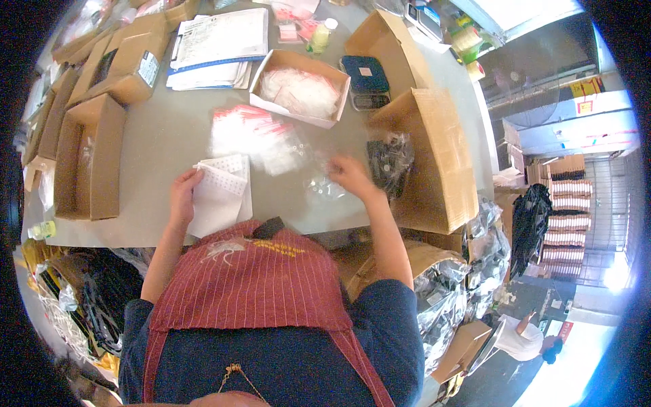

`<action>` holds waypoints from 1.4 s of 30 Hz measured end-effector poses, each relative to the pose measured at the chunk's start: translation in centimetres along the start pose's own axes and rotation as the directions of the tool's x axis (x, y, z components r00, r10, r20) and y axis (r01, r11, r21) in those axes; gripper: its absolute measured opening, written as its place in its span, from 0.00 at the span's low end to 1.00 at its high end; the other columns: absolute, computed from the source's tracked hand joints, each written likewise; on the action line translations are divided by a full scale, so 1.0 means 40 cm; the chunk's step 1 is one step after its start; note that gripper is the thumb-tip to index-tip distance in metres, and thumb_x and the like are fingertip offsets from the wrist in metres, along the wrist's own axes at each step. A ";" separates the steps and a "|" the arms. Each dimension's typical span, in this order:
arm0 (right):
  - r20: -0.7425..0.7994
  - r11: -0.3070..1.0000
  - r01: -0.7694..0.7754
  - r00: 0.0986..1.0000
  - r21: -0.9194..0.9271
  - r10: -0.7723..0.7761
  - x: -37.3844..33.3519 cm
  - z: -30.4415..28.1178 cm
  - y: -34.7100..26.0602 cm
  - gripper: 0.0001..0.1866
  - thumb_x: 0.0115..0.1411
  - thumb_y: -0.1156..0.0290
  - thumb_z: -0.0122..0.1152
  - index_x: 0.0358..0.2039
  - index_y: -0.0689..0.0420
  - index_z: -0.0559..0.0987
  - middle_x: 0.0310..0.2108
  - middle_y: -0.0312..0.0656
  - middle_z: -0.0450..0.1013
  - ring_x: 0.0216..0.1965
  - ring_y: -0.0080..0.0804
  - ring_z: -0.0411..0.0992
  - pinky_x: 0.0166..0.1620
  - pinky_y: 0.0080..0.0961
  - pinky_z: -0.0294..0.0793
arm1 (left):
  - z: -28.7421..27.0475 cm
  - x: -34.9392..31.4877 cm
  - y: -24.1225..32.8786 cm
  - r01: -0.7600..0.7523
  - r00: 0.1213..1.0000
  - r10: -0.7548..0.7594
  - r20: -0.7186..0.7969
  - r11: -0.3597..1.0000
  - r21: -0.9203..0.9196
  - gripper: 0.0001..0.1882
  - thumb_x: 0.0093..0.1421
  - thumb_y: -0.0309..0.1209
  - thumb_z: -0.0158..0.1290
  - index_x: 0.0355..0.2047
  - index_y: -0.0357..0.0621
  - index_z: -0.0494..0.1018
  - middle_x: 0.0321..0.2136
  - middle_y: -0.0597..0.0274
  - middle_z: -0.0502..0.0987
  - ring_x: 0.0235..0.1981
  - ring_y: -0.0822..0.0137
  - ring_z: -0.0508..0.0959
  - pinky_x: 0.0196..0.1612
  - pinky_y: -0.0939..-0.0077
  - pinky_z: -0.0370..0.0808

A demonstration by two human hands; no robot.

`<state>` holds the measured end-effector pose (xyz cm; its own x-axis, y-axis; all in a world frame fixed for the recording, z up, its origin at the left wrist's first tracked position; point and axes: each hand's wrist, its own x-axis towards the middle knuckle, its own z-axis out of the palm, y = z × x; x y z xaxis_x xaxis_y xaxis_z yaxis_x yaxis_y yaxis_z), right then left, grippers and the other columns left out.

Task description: The person places small plastic parts into clear bags while working at a table covered in boxes and paperwork. The person handles the parts, small bags, and a bottle.

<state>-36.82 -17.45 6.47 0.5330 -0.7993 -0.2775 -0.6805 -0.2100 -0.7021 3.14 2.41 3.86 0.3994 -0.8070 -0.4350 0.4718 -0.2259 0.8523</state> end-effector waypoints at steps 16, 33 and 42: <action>-0.591 0.831 0.241 0.605 -0.502 -0.533 0.254 -0.006 -0.226 0.21 0.56 0.64 0.67 0.48 0.58 0.74 0.38 0.48 0.73 0.33 0.39 0.73 0.37 0.33 0.74 | 0.007 -0.024 0.002 -0.014 0.997 0.015 -0.080 1.000 0.006 0.12 0.60 0.32 0.59 0.39 0.35 0.80 0.31 0.65 0.81 0.31 0.74 0.77 0.37 0.79 0.73; -0.361 0.949 0.308 0.880 -0.060 -0.309 0.147 0.089 -0.101 0.09 0.62 0.66 0.59 0.37 0.57 0.74 0.35 0.49 0.72 0.40 0.49 0.72 0.43 0.42 0.72 | 0.009 -0.003 -0.003 -0.037 0.997 0.038 -0.069 0.999 0.026 0.11 0.61 0.31 0.59 0.38 0.34 0.80 0.31 0.66 0.81 0.30 0.75 0.77 0.37 0.80 0.72; -0.206 0.921 0.157 0.948 -0.355 -0.241 0.142 0.099 -0.052 0.09 0.59 0.68 0.59 0.33 0.59 0.73 0.35 0.50 0.71 0.39 0.52 0.70 0.41 0.47 0.69 | 0.012 -0.002 -0.025 -0.081 0.996 0.083 -0.042 0.996 0.034 0.11 0.62 0.31 0.58 0.38 0.34 0.79 0.31 0.66 0.81 0.30 0.76 0.77 0.36 0.81 0.72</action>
<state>-30.39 -19.32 3.79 0.5658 -0.8235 0.0416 -0.7220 -0.5191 -0.4575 2.25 2.42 3.19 0.4695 -0.7994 -0.3749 0.4106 -0.1782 0.8942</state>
